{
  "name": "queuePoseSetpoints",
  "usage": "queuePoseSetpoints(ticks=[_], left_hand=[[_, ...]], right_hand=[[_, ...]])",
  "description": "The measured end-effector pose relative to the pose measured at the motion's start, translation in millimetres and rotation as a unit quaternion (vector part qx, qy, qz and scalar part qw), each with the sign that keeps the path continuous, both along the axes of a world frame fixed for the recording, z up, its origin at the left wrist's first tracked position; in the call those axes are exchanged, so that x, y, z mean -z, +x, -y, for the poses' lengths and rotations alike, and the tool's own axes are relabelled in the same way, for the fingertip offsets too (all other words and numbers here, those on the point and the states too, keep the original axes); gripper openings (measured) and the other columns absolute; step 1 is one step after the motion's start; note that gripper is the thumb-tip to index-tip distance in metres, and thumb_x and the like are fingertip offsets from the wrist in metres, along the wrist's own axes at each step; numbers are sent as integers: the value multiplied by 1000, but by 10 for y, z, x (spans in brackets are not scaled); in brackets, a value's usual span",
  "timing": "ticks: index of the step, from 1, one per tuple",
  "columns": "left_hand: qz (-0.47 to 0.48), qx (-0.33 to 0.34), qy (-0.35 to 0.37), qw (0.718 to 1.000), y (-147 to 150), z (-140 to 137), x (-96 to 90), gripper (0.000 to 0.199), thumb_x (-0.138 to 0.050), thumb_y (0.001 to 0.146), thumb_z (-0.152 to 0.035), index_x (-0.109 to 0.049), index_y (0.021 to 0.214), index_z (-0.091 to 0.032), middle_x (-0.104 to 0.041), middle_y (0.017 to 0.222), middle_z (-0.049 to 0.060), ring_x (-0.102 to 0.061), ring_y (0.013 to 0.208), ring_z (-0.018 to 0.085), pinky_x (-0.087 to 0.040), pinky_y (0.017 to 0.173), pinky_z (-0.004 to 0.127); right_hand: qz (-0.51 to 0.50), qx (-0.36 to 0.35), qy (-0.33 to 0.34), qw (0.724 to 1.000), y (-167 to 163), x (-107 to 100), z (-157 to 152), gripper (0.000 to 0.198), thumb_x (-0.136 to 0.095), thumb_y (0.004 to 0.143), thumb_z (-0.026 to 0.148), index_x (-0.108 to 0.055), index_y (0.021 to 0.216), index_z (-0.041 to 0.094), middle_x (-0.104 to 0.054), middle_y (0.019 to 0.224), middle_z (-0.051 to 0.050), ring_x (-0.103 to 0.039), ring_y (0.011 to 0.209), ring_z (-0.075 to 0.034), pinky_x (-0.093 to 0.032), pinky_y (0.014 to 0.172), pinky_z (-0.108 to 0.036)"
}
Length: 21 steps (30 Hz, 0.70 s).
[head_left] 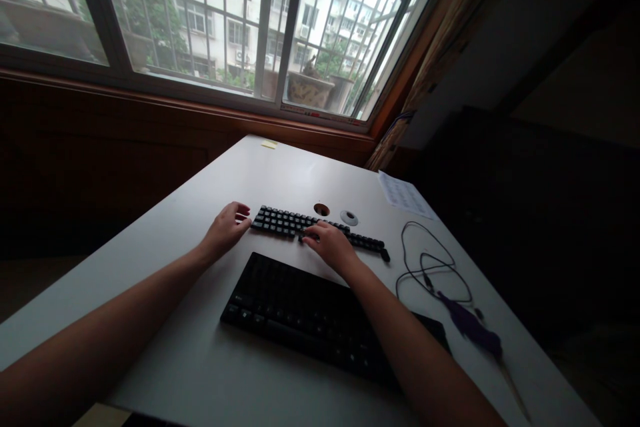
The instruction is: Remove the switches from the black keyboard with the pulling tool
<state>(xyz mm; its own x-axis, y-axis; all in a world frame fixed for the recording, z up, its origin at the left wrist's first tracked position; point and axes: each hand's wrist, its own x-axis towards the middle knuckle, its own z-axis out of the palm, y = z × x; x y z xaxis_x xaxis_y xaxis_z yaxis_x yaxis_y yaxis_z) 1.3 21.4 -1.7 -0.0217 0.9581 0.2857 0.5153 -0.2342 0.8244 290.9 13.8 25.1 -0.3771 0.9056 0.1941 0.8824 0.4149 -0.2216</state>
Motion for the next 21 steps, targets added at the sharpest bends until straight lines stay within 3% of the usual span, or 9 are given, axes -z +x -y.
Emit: queuePoseSetpoints(ticks=[9,21], left_hand=[[-1,3,7,1000,15,-21,86,23,-57,78,-29,-57,97,-16,-63,101,9,-66,87,22,-57,79,37],[-24,6,16,1000,14,-3,91,22,-57,80,-29,-57,98,-17,-62,103,8,-67,85,21,-56,77,36]], right_hand=[[3,-42,9,999,112,22,192,36,-58,89,21,-67,122,29,-68,107,-3,-68,89,-16,-51,85,-26],[50,-42,-16,998,46,27,225,45,-55,88,21,-59,132,30,-63,126,-2,-67,98,-18,-51,88,-27]])
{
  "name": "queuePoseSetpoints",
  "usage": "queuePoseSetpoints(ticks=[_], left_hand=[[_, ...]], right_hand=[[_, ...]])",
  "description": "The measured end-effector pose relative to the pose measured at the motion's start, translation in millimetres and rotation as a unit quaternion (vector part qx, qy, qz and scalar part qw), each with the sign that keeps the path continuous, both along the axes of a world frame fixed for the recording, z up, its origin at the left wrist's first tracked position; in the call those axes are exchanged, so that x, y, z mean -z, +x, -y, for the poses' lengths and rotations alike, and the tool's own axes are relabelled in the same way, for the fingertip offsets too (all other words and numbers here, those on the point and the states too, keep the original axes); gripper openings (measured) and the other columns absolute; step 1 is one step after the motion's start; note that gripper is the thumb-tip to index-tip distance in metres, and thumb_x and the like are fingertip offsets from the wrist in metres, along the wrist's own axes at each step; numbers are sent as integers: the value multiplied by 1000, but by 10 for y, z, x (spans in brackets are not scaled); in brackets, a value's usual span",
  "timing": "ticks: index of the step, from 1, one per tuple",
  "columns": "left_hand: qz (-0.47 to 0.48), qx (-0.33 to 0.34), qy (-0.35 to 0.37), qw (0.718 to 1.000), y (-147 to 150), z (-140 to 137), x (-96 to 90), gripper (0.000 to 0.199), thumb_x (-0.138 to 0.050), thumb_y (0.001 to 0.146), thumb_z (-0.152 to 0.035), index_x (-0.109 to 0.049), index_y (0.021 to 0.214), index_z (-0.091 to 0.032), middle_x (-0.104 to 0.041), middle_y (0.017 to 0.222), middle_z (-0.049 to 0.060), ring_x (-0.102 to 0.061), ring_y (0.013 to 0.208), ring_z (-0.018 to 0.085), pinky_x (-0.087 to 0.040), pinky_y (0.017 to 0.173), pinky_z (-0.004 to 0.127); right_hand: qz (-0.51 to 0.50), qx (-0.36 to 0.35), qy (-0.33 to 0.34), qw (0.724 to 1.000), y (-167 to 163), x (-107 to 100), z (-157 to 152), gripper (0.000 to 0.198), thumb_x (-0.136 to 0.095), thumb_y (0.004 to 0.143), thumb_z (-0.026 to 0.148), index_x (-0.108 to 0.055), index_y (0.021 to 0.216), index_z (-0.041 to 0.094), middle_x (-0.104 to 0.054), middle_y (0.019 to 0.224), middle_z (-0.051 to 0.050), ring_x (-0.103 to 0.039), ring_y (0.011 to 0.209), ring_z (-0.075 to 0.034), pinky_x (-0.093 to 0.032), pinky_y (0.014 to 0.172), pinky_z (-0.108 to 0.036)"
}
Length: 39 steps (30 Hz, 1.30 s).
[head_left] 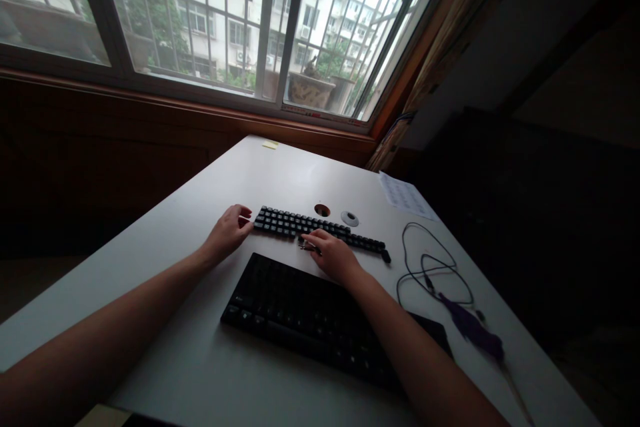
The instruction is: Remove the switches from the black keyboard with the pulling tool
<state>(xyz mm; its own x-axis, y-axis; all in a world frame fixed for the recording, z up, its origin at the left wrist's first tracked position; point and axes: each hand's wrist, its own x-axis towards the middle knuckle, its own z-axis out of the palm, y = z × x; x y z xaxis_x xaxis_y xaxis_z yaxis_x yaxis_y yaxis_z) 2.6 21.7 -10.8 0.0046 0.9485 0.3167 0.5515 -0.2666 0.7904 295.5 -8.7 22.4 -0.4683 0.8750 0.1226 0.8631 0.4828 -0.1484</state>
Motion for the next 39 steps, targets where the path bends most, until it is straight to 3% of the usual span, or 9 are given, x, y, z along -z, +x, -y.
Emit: queuePoseSetpoints(ticks=[39], left_hand=[[-19,12,8,1000,21,46,-28,20,-57,81,-28,-57,98,-17,-64,99,8,-67,84,21,-56,77,36]], right_hand=[[10,0,18,1000,-88,-15,-19,41,-55,90,25,-60,130,32,-63,129,-2,-68,100,-20,-52,86,-28]])
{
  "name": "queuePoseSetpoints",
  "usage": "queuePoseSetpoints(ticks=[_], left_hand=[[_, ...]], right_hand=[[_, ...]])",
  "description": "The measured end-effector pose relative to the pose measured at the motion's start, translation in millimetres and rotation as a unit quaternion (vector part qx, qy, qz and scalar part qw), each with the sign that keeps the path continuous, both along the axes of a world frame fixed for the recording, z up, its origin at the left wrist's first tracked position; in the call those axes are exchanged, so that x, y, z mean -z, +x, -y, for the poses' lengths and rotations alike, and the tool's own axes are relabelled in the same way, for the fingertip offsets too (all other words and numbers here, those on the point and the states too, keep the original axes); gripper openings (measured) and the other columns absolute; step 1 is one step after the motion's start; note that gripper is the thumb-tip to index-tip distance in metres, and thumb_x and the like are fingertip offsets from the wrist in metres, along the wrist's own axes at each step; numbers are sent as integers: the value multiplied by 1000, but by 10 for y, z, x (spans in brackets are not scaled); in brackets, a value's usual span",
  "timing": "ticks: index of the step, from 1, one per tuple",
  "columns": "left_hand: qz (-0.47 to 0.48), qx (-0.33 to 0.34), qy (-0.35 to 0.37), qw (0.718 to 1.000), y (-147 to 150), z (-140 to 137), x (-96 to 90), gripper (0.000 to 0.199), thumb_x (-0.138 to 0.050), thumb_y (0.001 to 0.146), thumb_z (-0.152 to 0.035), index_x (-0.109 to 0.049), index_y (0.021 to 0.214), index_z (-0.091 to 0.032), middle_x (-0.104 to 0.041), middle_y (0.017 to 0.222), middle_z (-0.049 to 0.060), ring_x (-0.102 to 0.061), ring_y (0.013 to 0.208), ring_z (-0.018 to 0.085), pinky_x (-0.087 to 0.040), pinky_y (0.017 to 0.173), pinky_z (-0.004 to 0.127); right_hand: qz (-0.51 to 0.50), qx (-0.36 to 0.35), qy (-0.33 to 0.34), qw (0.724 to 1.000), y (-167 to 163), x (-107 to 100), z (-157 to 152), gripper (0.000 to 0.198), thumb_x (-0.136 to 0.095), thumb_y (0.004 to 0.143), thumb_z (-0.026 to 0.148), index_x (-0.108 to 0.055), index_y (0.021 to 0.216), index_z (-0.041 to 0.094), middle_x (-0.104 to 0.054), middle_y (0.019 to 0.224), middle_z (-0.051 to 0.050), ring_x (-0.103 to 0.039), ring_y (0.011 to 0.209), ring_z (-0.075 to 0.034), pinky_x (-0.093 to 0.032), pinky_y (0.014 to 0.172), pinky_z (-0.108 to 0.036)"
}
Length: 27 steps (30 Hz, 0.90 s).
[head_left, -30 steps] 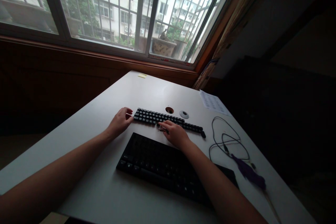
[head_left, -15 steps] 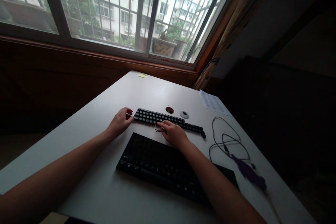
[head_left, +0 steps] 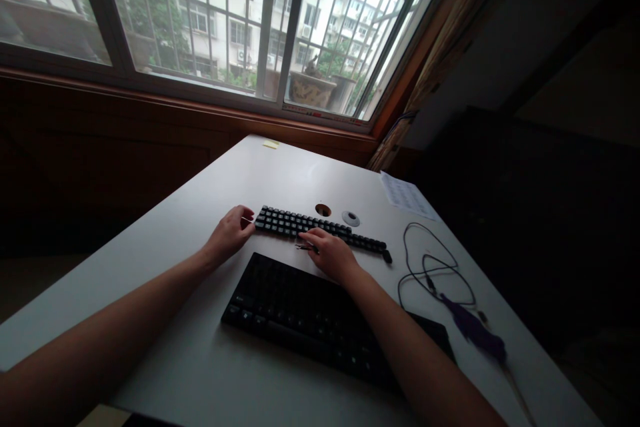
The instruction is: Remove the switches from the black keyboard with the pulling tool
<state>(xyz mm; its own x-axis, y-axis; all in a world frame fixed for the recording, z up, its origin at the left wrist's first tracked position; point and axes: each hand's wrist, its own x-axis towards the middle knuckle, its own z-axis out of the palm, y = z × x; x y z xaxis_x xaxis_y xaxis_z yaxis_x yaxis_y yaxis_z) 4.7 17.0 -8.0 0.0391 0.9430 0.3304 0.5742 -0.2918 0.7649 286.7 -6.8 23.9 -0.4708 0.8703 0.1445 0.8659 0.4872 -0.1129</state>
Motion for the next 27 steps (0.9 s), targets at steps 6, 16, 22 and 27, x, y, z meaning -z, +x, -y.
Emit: queuePoseSetpoints(ticks=[6,16,22,27], left_hand=[[-7,2,-1,1000,-6,-5,4,20,-57,82,-28,-57,98,-17,-64,98,8,-67,85,21,-56,77,36],[-10,8,5,1000,1,-2,12,22,-58,80,-29,-58,98,-17,-65,97,8,-67,82,21,-56,76,36],[-9,6,6,1000,8,3,-1,22,-59,79,-29,-58,97,-17,-65,97,8,-67,82,21,-56,76,36],[-12,4,7,1000,11,20,-10,21,-58,79,-28,-58,97,-17,-65,96,8,-67,82,21,-55,76,36]], right_hand=[[-8,2,3,1000,3,3,-4,40,-55,90,24,-61,129,32,-62,129,-1,-68,99,-20,-52,86,-28],[-13,6,-6,1000,16,6,-3,43,-58,88,22,-60,130,33,-62,128,-1,-67,101,-19,-52,88,-28],[-13,10,5,1000,21,34,-8,42,-55,90,24,-59,131,31,-64,124,-1,-68,97,-20,-52,85,-28],[-11,4,2,1000,28,29,-4,42,-55,90,24,-60,131,31,-64,124,-1,-68,97,-20,-52,84,-28]])
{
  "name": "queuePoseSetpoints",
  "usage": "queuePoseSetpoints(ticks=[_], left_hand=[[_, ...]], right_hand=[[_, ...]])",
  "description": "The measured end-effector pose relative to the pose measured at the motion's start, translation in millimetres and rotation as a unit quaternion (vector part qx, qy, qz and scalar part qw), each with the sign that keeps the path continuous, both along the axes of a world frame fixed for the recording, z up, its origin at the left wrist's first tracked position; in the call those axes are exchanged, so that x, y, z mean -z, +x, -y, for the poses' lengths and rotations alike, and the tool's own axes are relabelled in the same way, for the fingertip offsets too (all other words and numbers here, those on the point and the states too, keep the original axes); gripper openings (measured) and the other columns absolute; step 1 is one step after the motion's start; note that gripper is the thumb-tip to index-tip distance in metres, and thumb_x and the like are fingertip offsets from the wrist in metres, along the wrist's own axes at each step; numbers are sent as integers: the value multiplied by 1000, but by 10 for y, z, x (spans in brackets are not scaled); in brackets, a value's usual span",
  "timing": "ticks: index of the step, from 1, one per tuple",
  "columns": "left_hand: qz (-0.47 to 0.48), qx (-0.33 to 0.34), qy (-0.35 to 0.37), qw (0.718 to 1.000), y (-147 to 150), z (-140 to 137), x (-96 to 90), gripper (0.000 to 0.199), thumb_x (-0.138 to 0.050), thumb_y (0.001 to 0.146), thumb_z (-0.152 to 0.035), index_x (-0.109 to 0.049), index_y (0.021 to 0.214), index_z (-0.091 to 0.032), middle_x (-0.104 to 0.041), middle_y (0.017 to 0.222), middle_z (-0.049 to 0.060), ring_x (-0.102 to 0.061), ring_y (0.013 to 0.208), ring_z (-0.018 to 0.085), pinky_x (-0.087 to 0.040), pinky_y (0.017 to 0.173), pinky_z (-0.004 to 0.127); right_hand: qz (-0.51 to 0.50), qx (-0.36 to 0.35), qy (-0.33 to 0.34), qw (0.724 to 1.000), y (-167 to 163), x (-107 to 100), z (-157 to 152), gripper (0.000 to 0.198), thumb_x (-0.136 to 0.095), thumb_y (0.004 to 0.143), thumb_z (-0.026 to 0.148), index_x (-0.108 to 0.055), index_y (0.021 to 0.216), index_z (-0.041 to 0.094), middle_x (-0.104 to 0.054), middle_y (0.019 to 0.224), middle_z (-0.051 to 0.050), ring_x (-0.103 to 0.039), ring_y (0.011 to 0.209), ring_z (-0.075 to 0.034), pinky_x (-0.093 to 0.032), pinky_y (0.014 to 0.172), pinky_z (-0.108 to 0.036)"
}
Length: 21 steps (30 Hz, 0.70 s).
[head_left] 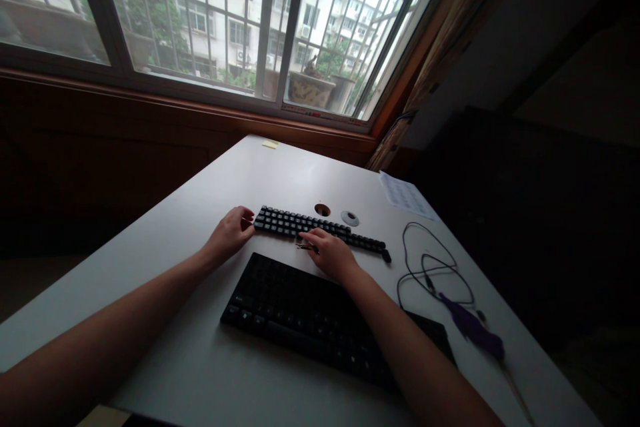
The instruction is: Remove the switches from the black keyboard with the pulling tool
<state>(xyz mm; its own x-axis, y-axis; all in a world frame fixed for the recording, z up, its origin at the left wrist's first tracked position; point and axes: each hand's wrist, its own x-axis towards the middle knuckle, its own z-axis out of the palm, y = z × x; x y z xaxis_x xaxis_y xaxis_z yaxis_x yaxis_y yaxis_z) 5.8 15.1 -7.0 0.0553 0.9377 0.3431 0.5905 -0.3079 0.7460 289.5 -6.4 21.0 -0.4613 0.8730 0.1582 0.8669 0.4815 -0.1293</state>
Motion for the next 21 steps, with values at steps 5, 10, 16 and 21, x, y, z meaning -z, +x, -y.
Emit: queuePoseSetpoints(ticks=[5,10,16,21], left_hand=[[1,3,3,1000,-7,-12,12,22,-59,79,-28,-58,98,-17,-65,96,8,-67,82,21,-55,76,36],[11,7,-2,1000,-11,-29,30,22,-59,80,-28,-58,98,-16,-64,96,8,-66,83,21,-56,77,36],[-1,-1,24,1000,-13,-44,59,22,-55,77,-18,-58,98,-15,-59,95,6,-61,81,18,-56,75,34],[-19,-11,57,998,-5,-21,3,23,-53,76,-13,-61,97,-15,-55,95,5,-57,77,17,-53,72,32]], right_hand=[[1,4,-5,1000,-7,-7,13,42,-54,91,25,-59,131,32,-64,125,-1,-68,98,-19,-52,85,-28],[-17,0,2,1000,7,-6,18,45,-56,89,22,-58,133,31,-65,122,-2,-68,96,-19,-52,83,-28],[-130,-23,21,991,106,-117,67,40,-56,88,15,-63,126,28,-67,115,-4,-67,96,-19,-51,87,-30],[-251,-6,5,968,222,-306,304,27,-46,99,34,-70,102,21,-70,105,-7,-66,91,-21,-51,84,-34]])
